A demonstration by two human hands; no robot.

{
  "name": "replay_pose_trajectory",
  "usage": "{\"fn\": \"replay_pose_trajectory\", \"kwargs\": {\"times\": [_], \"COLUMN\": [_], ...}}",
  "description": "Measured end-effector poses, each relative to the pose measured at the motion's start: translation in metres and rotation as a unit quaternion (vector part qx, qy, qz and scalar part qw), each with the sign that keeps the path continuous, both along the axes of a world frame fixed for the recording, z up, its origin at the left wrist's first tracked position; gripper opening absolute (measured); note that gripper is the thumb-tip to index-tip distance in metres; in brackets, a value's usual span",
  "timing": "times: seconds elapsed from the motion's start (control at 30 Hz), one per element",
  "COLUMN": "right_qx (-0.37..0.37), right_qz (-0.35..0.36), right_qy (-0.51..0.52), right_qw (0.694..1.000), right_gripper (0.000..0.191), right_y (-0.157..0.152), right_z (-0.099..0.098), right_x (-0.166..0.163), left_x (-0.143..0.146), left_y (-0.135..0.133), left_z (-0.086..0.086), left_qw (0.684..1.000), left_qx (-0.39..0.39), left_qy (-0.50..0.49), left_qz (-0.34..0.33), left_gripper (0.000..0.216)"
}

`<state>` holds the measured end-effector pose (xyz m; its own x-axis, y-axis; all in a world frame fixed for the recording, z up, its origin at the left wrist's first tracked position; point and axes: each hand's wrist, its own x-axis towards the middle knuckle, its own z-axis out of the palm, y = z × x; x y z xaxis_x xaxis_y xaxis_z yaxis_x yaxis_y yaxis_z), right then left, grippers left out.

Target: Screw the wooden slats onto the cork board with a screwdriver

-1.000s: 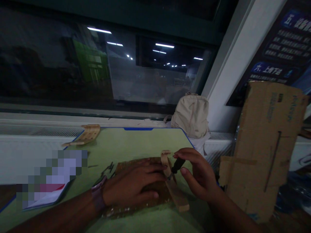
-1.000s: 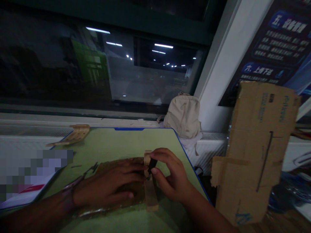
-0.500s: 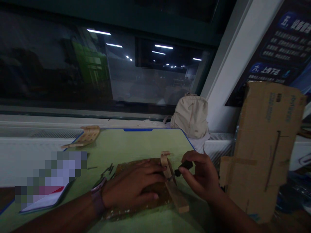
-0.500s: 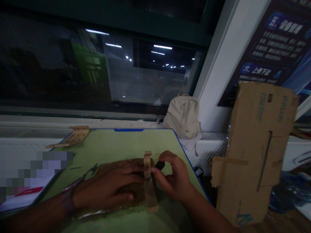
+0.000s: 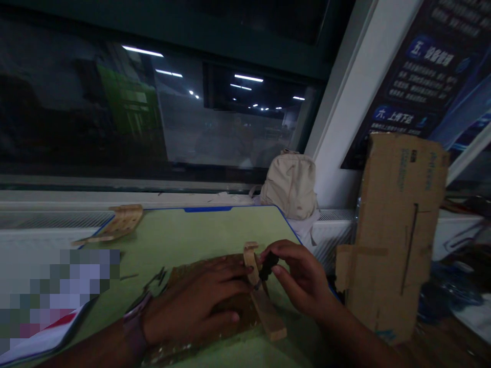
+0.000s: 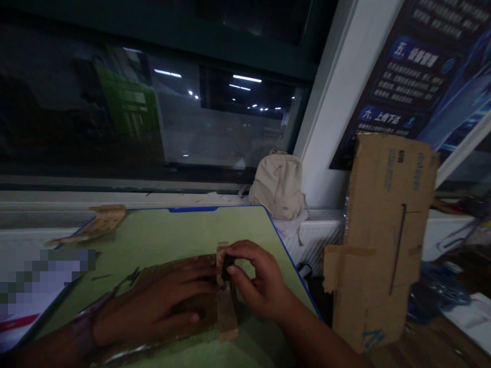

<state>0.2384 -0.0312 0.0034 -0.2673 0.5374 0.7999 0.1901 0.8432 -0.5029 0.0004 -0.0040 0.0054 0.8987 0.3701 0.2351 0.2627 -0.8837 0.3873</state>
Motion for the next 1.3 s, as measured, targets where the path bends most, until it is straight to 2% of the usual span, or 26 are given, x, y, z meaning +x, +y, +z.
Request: {"fn": "replay_pose_trajectory", "kwargs": {"times": [0.17, 0.23, 0.37, 0.47, 0.67, 0.77, 0.93, 1.03, 1.17, 1.3], "right_qx": [0.072, 0.062, 0.000, -0.012, 0.052, 0.053, 0.009, 0.002, -0.008, 0.029], "right_qz": [-0.072, -0.070, -0.008, 0.017, -0.067, -0.060, -0.023, -0.009, -0.039, -0.072], "right_qy": [-0.045, -0.051, -0.036, -0.011, -0.013, -0.013, -0.045, -0.026, 0.033, -0.001], "right_qw": [0.994, 0.994, 0.999, 1.000, 0.996, 0.997, 0.999, 1.000, 0.999, 0.997], "right_gripper": [0.037, 0.037, 0.039, 0.041, 0.036, 0.028, 0.038, 0.040, 0.034, 0.035], "right_y": [0.000, -0.002, -0.004, -0.003, 0.003, 0.001, -0.003, -0.001, 0.004, 0.004], "right_z": [0.005, 0.007, 0.007, 0.003, -0.001, 0.001, 0.006, 0.005, -0.001, -0.002], "right_x": [0.002, 0.003, 0.002, 0.000, 0.004, 0.006, 0.003, 0.000, 0.001, 0.004], "left_x": [-0.001, 0.000, 0.001, 0.000, 0.000, 0.000, 0.002, 0.002, 0.001, 0.001], "left_y": [0.001, 0.001, 0.000, 0.000, 0.001, 0.001, 0.000, -0.001, 0.000, 0.001], "left_z": [-0.004, -0.004, -0.003, -0.002, -0.004, -0.005, 0.000, 0.002, -0.002, -0.005], "left_qw": [1.000, 1.000, 1.000, 1.000, 1.000, 1.000, 1.000, 1.000, 1.000, 1.000], "left_qx": [-0.005, -0.010, -0.005, 0.000, 0.001, -0.003, -0.003, -0.003, -0.006, -0.007], "left_qy": [-0.006, -0.001, -0.002, -0.010, -0.006, -0.014, -0.001, -0.017, -0.028, -0.018], "left_qz": [0.006, 0.007, 0.005, 0.004, -0.002, 0.004, -0.002, -0.009, -0.005, 0.000], "left_gripper": [0.044, 0.045, 0.045, 0.047, 0.045, 0.044, 0.043, 0.045, 0.043, 0.046]}}
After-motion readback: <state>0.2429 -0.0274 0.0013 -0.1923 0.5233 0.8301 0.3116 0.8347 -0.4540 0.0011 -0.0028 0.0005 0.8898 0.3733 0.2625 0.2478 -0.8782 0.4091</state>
